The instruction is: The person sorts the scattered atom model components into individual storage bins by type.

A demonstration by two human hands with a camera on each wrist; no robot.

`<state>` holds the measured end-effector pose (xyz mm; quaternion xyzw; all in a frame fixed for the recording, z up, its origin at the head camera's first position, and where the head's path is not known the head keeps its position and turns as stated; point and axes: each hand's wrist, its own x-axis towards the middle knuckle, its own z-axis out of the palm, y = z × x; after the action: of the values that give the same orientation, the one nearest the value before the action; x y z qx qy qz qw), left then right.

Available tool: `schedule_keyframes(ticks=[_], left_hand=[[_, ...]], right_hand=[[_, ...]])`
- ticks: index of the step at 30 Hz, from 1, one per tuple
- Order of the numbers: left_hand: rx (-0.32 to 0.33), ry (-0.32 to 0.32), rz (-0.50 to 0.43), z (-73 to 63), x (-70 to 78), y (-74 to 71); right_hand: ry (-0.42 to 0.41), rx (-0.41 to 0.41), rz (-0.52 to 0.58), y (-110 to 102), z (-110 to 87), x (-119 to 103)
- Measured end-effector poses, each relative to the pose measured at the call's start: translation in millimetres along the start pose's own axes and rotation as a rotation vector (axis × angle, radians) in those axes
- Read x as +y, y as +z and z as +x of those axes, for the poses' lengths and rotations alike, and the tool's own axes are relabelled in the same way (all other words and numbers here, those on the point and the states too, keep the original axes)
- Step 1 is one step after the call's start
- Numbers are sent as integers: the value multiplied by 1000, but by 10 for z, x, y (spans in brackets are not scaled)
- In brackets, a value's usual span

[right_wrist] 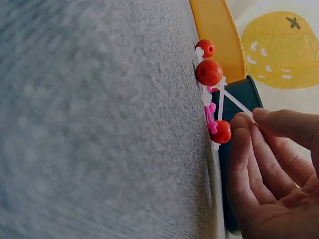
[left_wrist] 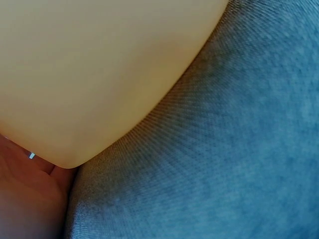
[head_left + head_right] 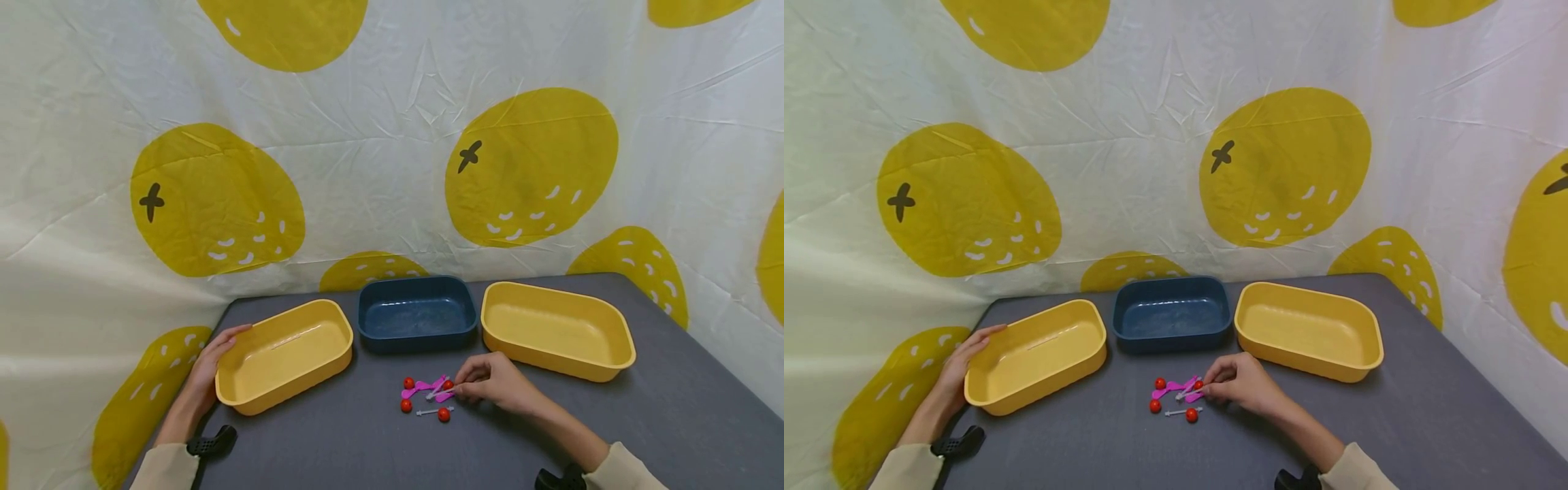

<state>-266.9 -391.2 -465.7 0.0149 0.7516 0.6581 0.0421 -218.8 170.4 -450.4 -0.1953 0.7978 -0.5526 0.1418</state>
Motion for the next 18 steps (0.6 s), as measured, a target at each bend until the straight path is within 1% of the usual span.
schedule_keyframes(ticks=[3,5,12,18], left_hand=[[0,0,-5,-1,1,3],[1,-1,-3,3,2,3],[2,-3,4,17,2,-1],[-10,7,-21,2,-7,-3]], right_hand=[[3,-17,45,-8,2,4],[8,-21,55,-12,1,6],[28,-10,82,-21,1,7],[52,-7,157,-12,-10,11]])
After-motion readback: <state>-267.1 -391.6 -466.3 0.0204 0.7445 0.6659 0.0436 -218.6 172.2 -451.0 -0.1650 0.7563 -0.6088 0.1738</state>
